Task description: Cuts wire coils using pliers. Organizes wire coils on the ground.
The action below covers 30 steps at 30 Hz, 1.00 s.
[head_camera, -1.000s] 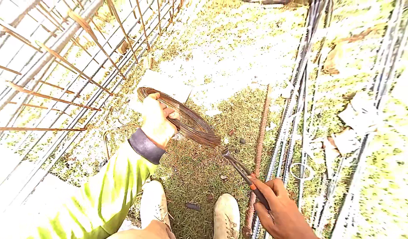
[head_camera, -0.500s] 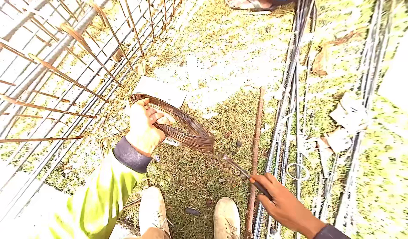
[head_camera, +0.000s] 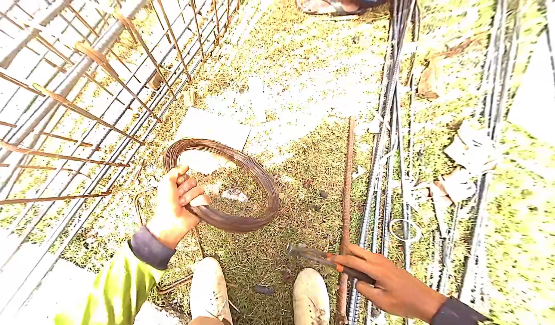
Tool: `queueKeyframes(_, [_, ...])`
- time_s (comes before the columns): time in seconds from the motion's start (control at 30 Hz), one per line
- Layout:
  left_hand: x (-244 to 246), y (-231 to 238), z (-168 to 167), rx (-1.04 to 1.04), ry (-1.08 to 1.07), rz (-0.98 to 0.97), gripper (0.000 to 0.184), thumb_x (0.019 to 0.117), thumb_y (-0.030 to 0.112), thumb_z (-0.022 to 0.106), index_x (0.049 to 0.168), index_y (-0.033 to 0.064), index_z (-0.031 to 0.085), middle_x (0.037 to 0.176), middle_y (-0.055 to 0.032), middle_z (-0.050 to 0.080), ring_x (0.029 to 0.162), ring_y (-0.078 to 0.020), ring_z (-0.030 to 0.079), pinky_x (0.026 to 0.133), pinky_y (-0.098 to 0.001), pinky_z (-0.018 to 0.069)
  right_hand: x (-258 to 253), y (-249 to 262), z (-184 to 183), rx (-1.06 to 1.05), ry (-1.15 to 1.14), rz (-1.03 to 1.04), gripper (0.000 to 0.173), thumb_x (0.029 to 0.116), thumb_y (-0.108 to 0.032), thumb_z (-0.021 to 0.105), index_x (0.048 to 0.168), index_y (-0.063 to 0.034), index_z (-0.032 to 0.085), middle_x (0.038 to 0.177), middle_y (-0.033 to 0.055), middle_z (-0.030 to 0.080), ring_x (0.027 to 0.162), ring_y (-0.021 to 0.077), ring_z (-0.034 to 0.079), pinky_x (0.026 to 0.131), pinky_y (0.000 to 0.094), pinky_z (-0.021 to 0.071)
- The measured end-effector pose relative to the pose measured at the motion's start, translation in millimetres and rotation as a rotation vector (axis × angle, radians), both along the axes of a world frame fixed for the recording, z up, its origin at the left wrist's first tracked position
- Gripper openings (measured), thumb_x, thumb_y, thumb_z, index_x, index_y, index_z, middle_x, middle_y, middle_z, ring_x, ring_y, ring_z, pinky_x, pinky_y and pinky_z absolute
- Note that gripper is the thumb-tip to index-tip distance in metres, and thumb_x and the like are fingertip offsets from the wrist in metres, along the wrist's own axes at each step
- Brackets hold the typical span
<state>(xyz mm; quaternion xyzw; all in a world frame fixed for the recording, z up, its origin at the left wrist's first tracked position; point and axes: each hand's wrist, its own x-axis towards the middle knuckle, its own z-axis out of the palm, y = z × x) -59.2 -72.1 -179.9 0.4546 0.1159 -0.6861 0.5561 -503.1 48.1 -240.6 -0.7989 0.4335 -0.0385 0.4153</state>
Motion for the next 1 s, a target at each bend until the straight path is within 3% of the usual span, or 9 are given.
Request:
queueKeyframes(0.1, [29.6, 30.7, -31.0, -0.041, -0.027, -0.120, 0.053, 0.1079, 0.036, 0.037, 0.056, 0.0234, 0.037, 0.045, 0.0101, 0.028, 0.035, -0.0026, 0.031, 0.037, -0.0176, 0.0331, -25.6, 2.7, -14.8, 0.371, -0.038, -0.327, 0.047, 0.0851, -0.019, 0.062, 0.132, -0.0172, 0.066, 0.113, 0.0067, 0.068, 0.089, 0.0174, 0.067, 0.075, 0.0391, 0.0580])
queueKeyframes(0.27, [54.5, 86.4, -93.2, -0.053, -0.005, -0.130, 0.055, 0.1064, 0.030, 0.034, 0.052, 0.0223, 0.037, 0.044, 0.0087, 0.031, 0.036, -0.0044, 0.034, 0.040, -0.0209, 0.0366, -19.9, -9.2, -6.2, 0.986, -0.169, -0.632, 0.064, 0.0798, -0.022, 0.062, 0.141, -0.0209, 0.047, 0.117, 0.0045, 0.068, 0.094, 0.0156, 0.068, 0.072, 0.0317, 0.0545])
queueKeyframes(0.4, [53.5, 103.3, -109.7, -0.046, 0.028, -0.090, 0.057, 0.1062, 0.027, 0.031, 0.051, 0.0209, 0.039, 0.043, 0.0077, 0.033, 0.035, -0.0054, 0.037, 0.041, -0.0218, 0.0385, -1.6, -18.8, 2.5, 1.489, -0.543, -0.775, 0.060, 0.0802, -0.039, 0.071, 0.134, -0.0289, 0.046, 0.116, 0.0145, 0.071, 0.100, 0.0352, 0.072, 0.082, 0.0509, 0.0595])
queueKeyframes(0.47, [49.6, 99.8, -104.1, -0.033, 0.019, -0.076, 0.056, 0.1064, 0.027, 0.031, 0.051, 0.0210, 0.038, 0.043, 0.0079, 0.032, 0.035, -0.0051, 0.037, 0.040, -0.0213, 0.0383, 21.5, -27.8, 11.0, 1.071, -0.174, -0.503, 0.059, 0.0876, -0.032, 0.062, 0.142, -0.0193, 0.042, 0.116, 0.0086, 0.070, 0.093, 0.0230, 0.071, 0.073, 0.0399, 0.0594])
queueKeyframes(0.5, [47.7, 98.4, -99.6, -0.022, 0.004, -0.074, 0.056, 0.1064, 0.027, 0.031, 0.051, 0.0214, 0.037, 0.043, 0.0080, 0.031, 0.036, -0.0051, 0.035, 0.041, -0.0213, 0.0375, 32.3, -31.7, 13.1, 0.785, 0.112, -0.280, 0.060, 0.0868, -0.031, 0.063, 0.143, -0.0197, 0.048, 0.120, 0.0041, 0.067, 0.100, 0.0187, 0.067, 0.078, 0.0402, 0.0569])
queueKeyframes(0.53, [46.0, 97.3, -95.6, -0.014, -0.009, -0.076, 0.056, 0.1066, 0.027, 0.032, 0.051, 0.0216, 0.036, 0.043, 0.0080, 0.030, 0.036, -0.0051, 0.034, 0.040, -0.0210, 0.0367, 42.0, -33.4, 14.8, 0.533, 0.342, -0.087, 0.059, 0.0851, -0.034, 0.067, 0.142, -0.0267, 0.054, 0.128, 0.0049, 0.064, 0.116, 0.0244, 0.060, 0.092, 0.0508, 0.0488])
queueKeyframes(0.6, [42.6, 92.7, -90.3, -0.007, -0.026, -0.071, 0.055, 0.1067, 0.027, 0.033, 0.052, 0.0215, 0.036, 0.044, 0.0081, 0.029, 0.035, -0.0050, 0.033, 0.040, -0.0207, 0.0359, 52.5, -35.3, 8.9, 0.183, 0.514, 0.117, 0.053, 0.0807, -0.045, 0.068, 0.133, -0.0408, 0.061, 0.129, 0.0081, 0.065, 0.128, 0.0399, 0.051, 0.099, 0.0664, 0.0362])
queueKeyframes(0.73, [36.7, 89.3, -80.2, 0.006, -0.026, -0.054, 0.055, 0.1070, 0.028, 0.034, 0.053, 0.0210, 0.035, 0.044, 0.0078, 0.028, 0.035, -0.0054, 0.033, 0.040, -0.0206, 0.0353, 68.1, -35.8, 1.0, -0.015, 0.570, 0.251, 0.055, 0.0790, -0.059, 0.063, 0.132, -0.0494, 0.058, 0.128, 0.0075, 0.063, 0.130, 0.0451, 0.047, 0.099, 0.0684, 0.0354])
queueKeyframes(1.0, [30.1, 83.6, -69.2, 0.019, 0.003, -0.029, 0.051, 0.1056, 0.026, 0.037, 0.055, 0.0210, 0.036, 0.045, 0.0080, 0.027, 0.035, -0.0046, 0.031, 0.039, -0.0195, 0.0337, 74.2, -26.5, -1.8, -0.129, 0.559, 0.295, 0.061, 0.0712, -0.064, 0.066, 0.131, -0.0540, 0.058, 0.130, 0.0110, 0.062, 0.128, 0.0496, 0.046, 0.095, 0.0703, 0.0364])
